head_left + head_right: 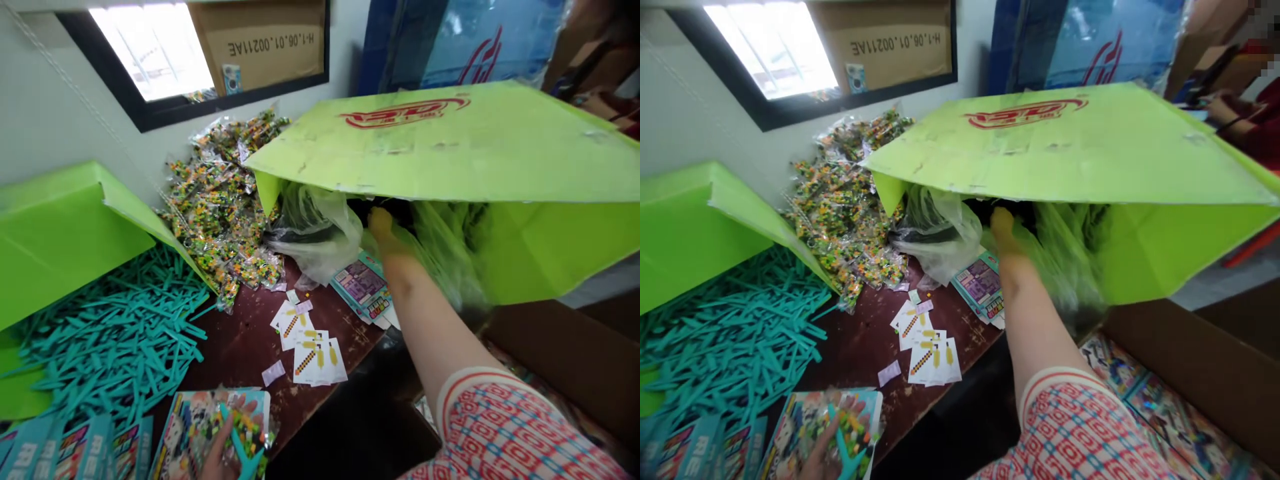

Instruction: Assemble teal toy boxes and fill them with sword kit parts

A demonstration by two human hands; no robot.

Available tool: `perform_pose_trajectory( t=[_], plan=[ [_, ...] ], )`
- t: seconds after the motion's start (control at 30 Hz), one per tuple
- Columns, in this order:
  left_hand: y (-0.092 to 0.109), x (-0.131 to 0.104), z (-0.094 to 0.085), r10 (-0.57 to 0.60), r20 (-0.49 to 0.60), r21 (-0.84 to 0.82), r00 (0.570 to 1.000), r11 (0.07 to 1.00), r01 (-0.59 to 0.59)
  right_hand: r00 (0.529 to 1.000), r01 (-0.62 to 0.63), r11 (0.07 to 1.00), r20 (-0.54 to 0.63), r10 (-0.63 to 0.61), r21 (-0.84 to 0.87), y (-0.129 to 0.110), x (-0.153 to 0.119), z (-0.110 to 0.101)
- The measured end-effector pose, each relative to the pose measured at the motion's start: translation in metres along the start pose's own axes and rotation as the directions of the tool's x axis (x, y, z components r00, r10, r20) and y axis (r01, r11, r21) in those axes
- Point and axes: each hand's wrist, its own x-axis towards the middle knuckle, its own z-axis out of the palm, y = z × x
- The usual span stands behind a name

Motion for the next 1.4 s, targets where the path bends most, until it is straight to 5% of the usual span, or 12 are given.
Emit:
perform_pose_trajectory(
  t=[0.23, 0.33, 0.47, 0.6, 0.73, 0.8, 0.93, 1.03, 1.1, 1.2, 1.33, 1.4],
  plan=[
    [-0.006, -0.004, -0.005, 0.093, -0.066, 0.027, 0.994, 0.995, -0.091, 0.977, 0.139, 0.952, -0.195, -0.087, 0.272, 0.035, -0.025, -0.086],
    [-0.011, -0.007, 0.010, 0.087, -0.026, 0.027, 0.996, 0.996, -0.086, 0.994, 0.110, 0.919, -0.040, -0.103, 0.379, 0.053, -0.069, -0.119],
    [-0.019, -0.021, 0.045, 0.018, 0.124, -0.045, 0.992, 0.999, -0.012, 0.943, -0.049, 0.899, 0.318, -0.103, 0.435, 0.048, -0.152, -0.119],
    [-0.028, -0.024, 0.054, 0.023, 0.230, -0.105, 0.973, 0.994, 0.001, 0.749, -0.158, 0.889, 0.639, -0.177, 0.431, 0.004, -0.242, -0.082],
    [-0.038, -0.025, 0.035, -0.005, 0.338, -0.088, 0.941, 0.995, 0.037, 0.354, -0.012, 0.902, 0.845, -0.401, 0.432, -0.049, -0.339, -0.017],
    [-0.041, -0.030, 0.021, 0.072, 0.390, -0.149, 0.918, 0.989, -0.014, 0.273, 0.110, 0.859, 0.816, -0.510, 0.500, -0.067, -0.387, 0.022],
    [-0.039, -0.043, -0.018, 0.259, 0.426, -0.262, 0.867, 0.952, -0.155, 0.257, 0.174, 0.827, 0.786, -0.562, 0.534, -0.081, -0.451, 0.088],
    [-0.037, -0.050, -0.050, 0.216, 0.382, -0.148, 0.899, 0.974, -0.171, 0.230, 0.117, 0.809, 0.777, -0.586, 0.575, -0.081, -0.468, 0.104],
    [-0.038, -0.053, -0.064, 0.228, 0.315, -0.111, 0.921, 0.973, -0.203, 0.310, -0.012, 0.813, 0.775, -0.551, 0.583, -0.078, -0.473, 0.099],
    [-0.046, -0.052, -0.066, 0.392, 0.188, -0.202, 0.900, 0.913, -0.356, 0.438, -0.405, 0.741, 0.825, -0.358, 0.536, -0.065, -0.491, 0.076],
    [-0.065, -0.043, -0.047, 0.616, -0.067, -0.230, 0.785, 0.756, -0.613, 0.311, -0.782, 0.513, 0.935, -0.172, 0.354, -0.037, -0.540, 0.047],
    [-0.078, -0.038, -0.035, 0.679, -0.127, -0.114, 0.723, 0.714, -0.691, 0.341, -0.846, 0.417, 0.938, -0.057, 0.333, -0.026, -0.559, 0.040]
  ],
)
